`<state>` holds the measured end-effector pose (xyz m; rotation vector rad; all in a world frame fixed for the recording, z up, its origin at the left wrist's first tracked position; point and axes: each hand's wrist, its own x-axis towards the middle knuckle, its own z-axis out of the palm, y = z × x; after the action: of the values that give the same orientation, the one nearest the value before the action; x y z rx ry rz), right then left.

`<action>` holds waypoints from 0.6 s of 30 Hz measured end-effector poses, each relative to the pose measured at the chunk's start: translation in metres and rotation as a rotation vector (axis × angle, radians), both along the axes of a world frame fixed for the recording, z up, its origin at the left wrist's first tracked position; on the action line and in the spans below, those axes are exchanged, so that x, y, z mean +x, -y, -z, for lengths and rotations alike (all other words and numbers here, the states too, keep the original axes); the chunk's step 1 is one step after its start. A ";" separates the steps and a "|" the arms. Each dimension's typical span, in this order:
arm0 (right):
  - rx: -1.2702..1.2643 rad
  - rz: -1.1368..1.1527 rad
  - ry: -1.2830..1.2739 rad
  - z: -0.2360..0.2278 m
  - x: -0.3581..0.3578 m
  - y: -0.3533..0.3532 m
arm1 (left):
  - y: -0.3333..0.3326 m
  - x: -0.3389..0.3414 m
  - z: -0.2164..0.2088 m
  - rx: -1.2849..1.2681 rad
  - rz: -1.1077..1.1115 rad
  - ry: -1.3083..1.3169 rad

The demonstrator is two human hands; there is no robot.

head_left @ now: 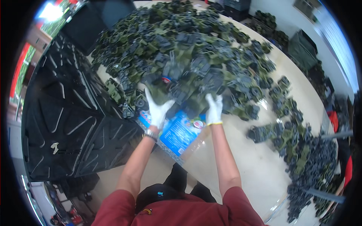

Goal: Sorting and checking plastic toy jeep components at a manufacturing table.

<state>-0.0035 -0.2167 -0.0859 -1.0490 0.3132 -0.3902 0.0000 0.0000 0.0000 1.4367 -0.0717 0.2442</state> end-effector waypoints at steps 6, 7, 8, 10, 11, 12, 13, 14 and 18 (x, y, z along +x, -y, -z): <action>-0.318 0.146 0.052 -0.057 0.103 -0.009 | -0.029 0.140 0.005 0.159 -0.151 0.046; -0.326 0.104 0.078 -0.066 0.109 -0.010 | -0.029 0.144 0.007 0.053 -0.144 0.030; -0.236 0.093 0.141 -0.071 0.112 -0.018 | -0.033 0.148 0.010 0.034 -0.171 0.039; -0.202 0.101 0.183 -0.084 0.116 -0.034 | -0.038 0.159 0.009 0.005 -0.205 0.042; -0.254 0.118 0.180 -0.086 0.121 -0.038 | -0.040 0.165 0.006 -0.071 -0.189 0.063; -0.258 0.107 0.180 -0.091 0.126 -0.045 | -0.044 0.172 0.000 -0.142 -0.177 0.089; -0.368 0.135 0.147 -0.096 0.129 -0.049 | -0.047 0.179 0.001 -0.146 -0.179 0.083; -0.477 0.162 0.114 -0.102 0.131 -0.055 | -0.050 0.185 0.001 -0.127 -0.213 0.089; -0.660 0.245 0.049 -0.131 0.135 -0.098 | -0.049 0.203 -0.018 -0.341 -0.318 0.113</action>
<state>0.1320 -0.1188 0.0451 -1.6489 0.2744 -0.7695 0.2026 0.0492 0.0180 1.0891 0.1040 0.5720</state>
